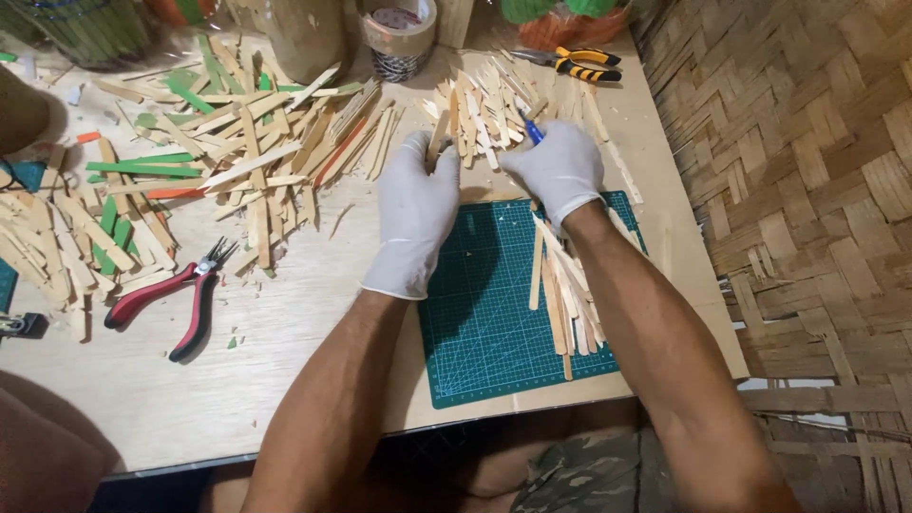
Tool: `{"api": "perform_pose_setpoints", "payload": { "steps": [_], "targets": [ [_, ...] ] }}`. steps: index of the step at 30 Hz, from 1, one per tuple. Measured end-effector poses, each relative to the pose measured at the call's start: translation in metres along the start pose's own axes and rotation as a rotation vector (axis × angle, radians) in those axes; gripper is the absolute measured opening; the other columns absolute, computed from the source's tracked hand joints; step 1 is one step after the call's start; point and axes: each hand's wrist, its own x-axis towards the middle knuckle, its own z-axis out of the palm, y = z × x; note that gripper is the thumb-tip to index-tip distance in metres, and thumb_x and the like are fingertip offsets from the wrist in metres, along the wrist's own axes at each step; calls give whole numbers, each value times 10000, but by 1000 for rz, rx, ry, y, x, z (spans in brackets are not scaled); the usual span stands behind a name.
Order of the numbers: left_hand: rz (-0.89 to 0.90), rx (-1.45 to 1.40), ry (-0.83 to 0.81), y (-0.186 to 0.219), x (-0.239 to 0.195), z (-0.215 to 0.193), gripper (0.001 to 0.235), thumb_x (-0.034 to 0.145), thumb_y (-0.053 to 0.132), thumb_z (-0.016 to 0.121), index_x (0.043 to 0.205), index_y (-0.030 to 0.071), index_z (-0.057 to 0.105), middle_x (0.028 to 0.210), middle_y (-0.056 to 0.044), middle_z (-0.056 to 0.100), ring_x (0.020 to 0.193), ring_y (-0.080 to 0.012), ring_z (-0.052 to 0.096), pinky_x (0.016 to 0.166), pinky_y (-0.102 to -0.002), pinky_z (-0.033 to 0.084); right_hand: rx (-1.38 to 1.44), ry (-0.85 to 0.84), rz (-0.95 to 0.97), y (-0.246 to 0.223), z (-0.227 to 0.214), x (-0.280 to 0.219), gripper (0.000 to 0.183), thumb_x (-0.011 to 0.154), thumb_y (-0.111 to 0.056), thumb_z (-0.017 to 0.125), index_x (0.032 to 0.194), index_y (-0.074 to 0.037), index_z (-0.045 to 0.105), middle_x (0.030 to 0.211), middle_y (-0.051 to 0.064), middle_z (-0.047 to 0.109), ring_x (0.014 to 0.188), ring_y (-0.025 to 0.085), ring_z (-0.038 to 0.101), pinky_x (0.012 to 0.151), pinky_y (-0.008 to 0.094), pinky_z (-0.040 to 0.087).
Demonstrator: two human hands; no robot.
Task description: Cutting thin wooden sticks into smaller pieces using a pair of wire cutters on a workbench.
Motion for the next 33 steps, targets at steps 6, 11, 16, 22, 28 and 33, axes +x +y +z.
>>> {"api": "perform_pose_setpoints", "payload": {
  "steps": [6,11,16,22,28,33],
  "targets": [
    [-20,8,10,4,0,3,189,870,304,712,966,142,732,774,-94,710,864,-285,745,747,-416,561,63,120,115,26,25,17,140,692,-333,755,818,-278,784,734,-8,722,872,280,747,752,384,572],
    [-82,29,27,4,6,-2,244,866,376,699,1000,174,726,850,-86,756,962,-305,753,816,-438,579,215,168,109,50,9,23,123,655,-278,791,776,-272,772,681,-12,697,766,222,732,679,303,531],
    [-93,-3,13,8,1,-2,242,886,347,681,1021,155,737,866,-90,761,977,-307,755,832,-439,579,237,237,-30,44,10,27,97,666,-265,814,740,-252,754,609,-1,631,670,193,681,624,283,486],
    [-9,-40,-3,7,-3,-3,213,904,247,673,1026,85,733,906,-161,755,993,-345,748,830,-430,580,-3,103,-146,5,18,21,137,701,-303,790,837,-281,787,750,-6,725,874,314,733,791,430,546],
    [6,-27,-149,16,-6,-9,234,950,324,553,951,142,700,856,-22,768,805,-206,695,756,-368,512,349,-185,-41,-24,-44,-18,217,1046,-265,537,1196,-149,643,808,-63,549,609,47,462,498,211,415],
    [-67,19,-347,35,-26,-4,161,957,293,617,1009,168,705,752,-2,703,582,-126,496,565,-305,421,1164,-386,170,19,-83,-33,452,1003,-298,522,1388,-62,545,1247,108,648,1002,156,630,820,260,554]
  ]
}}
